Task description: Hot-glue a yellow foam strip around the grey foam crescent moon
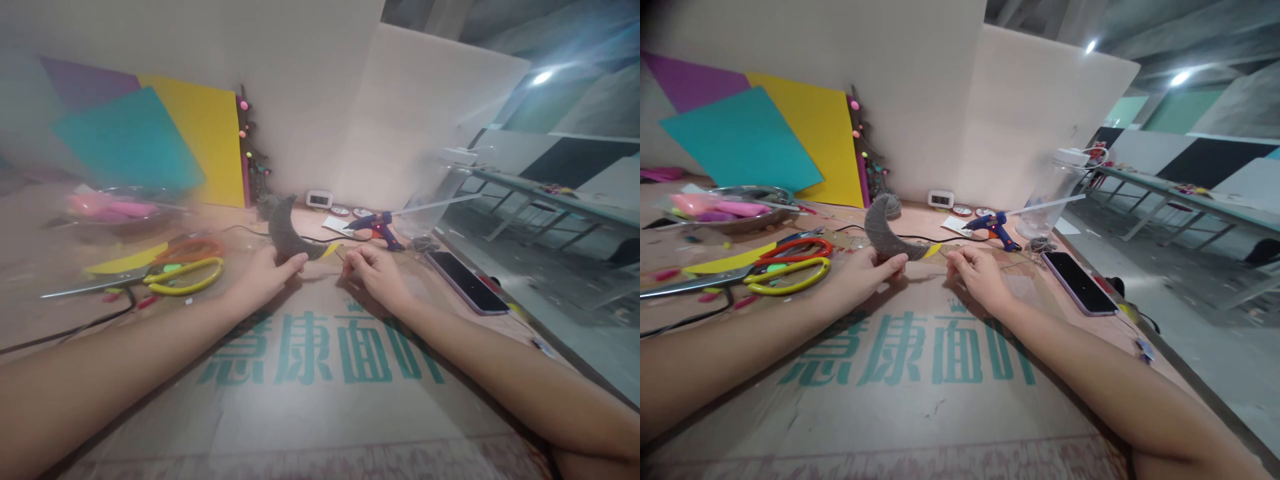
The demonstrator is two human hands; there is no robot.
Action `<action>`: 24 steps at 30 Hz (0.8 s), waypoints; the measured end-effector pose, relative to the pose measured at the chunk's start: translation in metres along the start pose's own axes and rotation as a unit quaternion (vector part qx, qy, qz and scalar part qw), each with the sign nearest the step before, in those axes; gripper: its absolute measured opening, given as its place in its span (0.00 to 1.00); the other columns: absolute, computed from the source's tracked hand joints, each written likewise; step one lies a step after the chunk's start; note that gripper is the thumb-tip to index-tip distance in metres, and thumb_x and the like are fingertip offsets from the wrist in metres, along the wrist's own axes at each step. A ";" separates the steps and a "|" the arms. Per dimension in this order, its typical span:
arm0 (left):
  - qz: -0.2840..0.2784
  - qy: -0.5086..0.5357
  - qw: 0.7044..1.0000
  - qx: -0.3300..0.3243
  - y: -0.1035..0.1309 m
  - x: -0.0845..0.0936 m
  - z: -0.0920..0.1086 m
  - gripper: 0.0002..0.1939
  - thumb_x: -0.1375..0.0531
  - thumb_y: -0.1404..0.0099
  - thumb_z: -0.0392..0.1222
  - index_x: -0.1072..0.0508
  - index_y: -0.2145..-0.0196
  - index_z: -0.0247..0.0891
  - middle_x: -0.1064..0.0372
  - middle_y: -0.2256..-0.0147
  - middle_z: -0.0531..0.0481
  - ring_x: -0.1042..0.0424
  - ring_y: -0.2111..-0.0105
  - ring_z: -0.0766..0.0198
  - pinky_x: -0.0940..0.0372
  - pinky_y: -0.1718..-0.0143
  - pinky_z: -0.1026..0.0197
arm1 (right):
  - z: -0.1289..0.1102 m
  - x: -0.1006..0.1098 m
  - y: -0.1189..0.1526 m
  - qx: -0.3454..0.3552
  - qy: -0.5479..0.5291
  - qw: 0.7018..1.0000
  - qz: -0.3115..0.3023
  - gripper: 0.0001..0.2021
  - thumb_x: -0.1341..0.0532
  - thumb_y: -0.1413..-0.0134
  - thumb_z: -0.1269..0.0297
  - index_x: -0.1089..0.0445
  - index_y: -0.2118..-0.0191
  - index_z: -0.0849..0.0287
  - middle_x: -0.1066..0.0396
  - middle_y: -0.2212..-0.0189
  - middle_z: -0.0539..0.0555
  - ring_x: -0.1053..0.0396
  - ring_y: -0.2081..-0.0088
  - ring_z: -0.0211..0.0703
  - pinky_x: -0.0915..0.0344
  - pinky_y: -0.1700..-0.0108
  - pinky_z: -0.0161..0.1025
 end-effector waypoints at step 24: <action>-0.060 0.048 0.997 0.020 0.001 -0.008 0.001 0.16 0.41 0.39 0.54 0.30 0.70 0.36 0.30 0.76 0.52 0.33 0.75 0.65 0.39 0.73 0.64 | 0.000 -0.003 0.003 0.021 -0.003 1.000 0.000 0.09 0.40 0.43 0.61 0.28 0.71 0.57 0.26 0.74 0.49 0.30 0.70 0.40 0.36 0.66 0.36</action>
Point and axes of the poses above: each hand's wrist, its own y-axis away from the middle knuckle, its own x-axis out of the back of the hand, z = x × y, the point moved 3 cm from there along -y, towards the middle knuckle
